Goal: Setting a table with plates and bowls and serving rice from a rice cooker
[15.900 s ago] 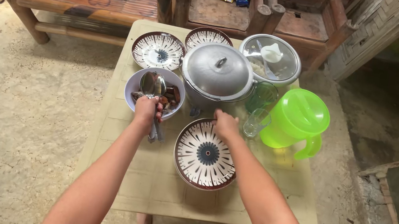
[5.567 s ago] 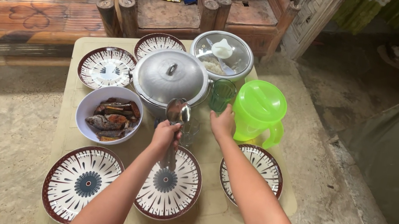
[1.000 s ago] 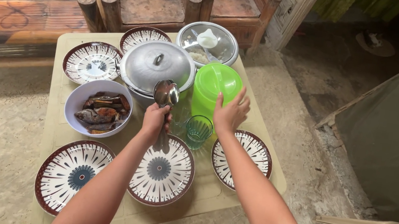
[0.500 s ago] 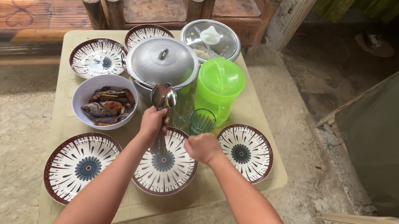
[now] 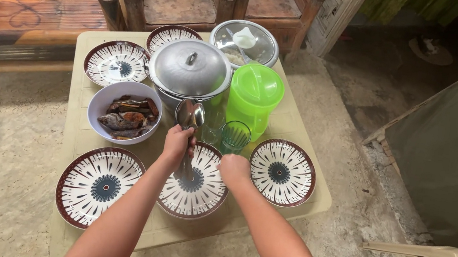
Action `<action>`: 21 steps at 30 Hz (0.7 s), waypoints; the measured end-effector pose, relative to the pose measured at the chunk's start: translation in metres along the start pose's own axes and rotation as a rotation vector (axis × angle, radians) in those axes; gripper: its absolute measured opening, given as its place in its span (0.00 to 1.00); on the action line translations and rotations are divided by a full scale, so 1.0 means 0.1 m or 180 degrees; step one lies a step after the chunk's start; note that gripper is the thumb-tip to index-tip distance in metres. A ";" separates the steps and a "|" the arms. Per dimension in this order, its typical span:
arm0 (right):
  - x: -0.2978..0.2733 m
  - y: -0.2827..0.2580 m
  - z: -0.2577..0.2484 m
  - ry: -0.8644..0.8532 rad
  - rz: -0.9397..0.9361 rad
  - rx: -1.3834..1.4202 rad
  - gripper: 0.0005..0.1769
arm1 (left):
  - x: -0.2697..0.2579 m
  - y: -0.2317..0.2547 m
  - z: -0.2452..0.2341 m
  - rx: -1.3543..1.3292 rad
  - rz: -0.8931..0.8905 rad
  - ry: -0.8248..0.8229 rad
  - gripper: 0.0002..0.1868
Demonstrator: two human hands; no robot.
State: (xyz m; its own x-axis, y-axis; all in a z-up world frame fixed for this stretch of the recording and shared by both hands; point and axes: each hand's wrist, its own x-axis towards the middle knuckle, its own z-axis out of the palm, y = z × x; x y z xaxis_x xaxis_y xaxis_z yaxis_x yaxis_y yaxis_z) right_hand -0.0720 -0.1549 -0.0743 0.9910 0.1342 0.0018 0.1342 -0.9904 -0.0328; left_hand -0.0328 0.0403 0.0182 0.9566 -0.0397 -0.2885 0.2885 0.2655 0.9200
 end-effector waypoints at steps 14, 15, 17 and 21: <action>-0.12 0.19 -0.56 -0.1083 0.1041 0.2352 0.09 | 0.06 0.01 -0.14 0.0009 0.0048 0.0056 0.07; -0.10 0.25 -0.58 -0.1198 0.1197 0.3045 0.09 | 0.06 0.03 -0.14 0.0058 0.0023 0.0054 0.07; -0.03 0.28 -0.52 -0.1152 0.1306 0.3485 0.07 | 0.06 0.05 -0.13 0.0059 0.0024 0.0032 0.07; -0.08 0.17 -0.79 -0.1120 0.1452 0.4628 0.08 | 0.10 0.08 -0.08 0.0058 0.0012 -0.0035 0.07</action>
